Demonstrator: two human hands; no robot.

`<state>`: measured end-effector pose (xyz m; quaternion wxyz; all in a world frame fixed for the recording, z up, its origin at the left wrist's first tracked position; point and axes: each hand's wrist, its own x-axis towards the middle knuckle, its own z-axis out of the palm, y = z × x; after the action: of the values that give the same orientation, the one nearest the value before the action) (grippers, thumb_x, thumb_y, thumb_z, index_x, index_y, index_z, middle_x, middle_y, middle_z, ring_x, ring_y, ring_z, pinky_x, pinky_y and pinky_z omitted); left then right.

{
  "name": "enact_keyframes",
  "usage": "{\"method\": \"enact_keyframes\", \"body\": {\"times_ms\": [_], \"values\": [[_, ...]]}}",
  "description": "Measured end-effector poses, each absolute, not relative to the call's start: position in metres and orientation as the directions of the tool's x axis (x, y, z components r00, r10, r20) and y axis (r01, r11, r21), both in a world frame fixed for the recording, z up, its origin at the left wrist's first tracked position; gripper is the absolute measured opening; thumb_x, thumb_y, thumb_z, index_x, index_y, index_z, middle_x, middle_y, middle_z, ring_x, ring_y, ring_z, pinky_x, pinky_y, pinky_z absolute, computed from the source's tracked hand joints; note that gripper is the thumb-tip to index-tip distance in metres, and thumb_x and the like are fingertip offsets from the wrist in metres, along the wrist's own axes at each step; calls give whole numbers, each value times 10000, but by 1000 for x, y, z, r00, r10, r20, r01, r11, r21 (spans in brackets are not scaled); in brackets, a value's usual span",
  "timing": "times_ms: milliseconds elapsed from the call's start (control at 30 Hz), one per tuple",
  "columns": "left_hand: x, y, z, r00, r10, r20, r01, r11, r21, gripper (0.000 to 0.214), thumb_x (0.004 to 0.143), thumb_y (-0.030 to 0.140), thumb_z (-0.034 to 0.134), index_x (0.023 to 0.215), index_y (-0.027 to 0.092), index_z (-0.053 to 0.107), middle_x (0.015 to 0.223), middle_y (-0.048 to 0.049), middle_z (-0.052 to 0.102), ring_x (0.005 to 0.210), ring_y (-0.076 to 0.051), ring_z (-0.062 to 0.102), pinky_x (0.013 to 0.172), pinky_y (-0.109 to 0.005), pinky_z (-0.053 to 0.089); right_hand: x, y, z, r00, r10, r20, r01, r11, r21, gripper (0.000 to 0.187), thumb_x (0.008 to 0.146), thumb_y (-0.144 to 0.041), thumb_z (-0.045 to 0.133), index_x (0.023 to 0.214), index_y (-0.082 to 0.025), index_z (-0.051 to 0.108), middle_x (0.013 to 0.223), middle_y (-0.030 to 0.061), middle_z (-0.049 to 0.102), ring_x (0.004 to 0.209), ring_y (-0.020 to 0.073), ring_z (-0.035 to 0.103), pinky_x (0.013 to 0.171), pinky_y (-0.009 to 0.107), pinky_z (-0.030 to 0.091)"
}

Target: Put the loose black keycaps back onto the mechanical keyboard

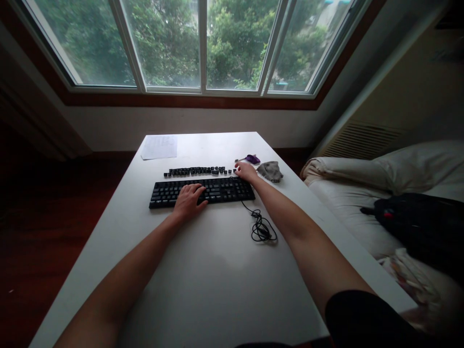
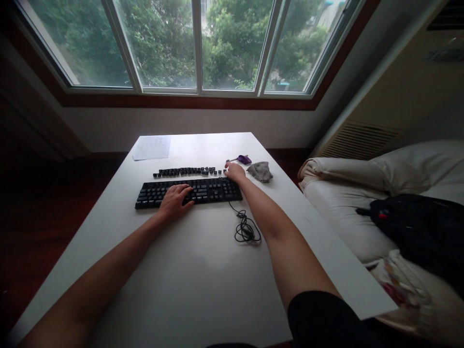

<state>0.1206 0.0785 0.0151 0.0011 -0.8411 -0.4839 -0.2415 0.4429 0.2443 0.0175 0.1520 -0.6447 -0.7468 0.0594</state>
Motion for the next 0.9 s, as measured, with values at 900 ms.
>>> {"method": "enact_keyframes", "body": {"times_ms": [900], "values": [[121,78,14,409,816,409,814,-529,242,496,894,425,637,1363,279,577,1411,-85,557,1295,-325,485,1165,-521,336,421,136,69,-261,867,424,721,467,-511,233,879,-243,593,1094,-215,680,901,36,690,786,176,615,799,300,474]]}}
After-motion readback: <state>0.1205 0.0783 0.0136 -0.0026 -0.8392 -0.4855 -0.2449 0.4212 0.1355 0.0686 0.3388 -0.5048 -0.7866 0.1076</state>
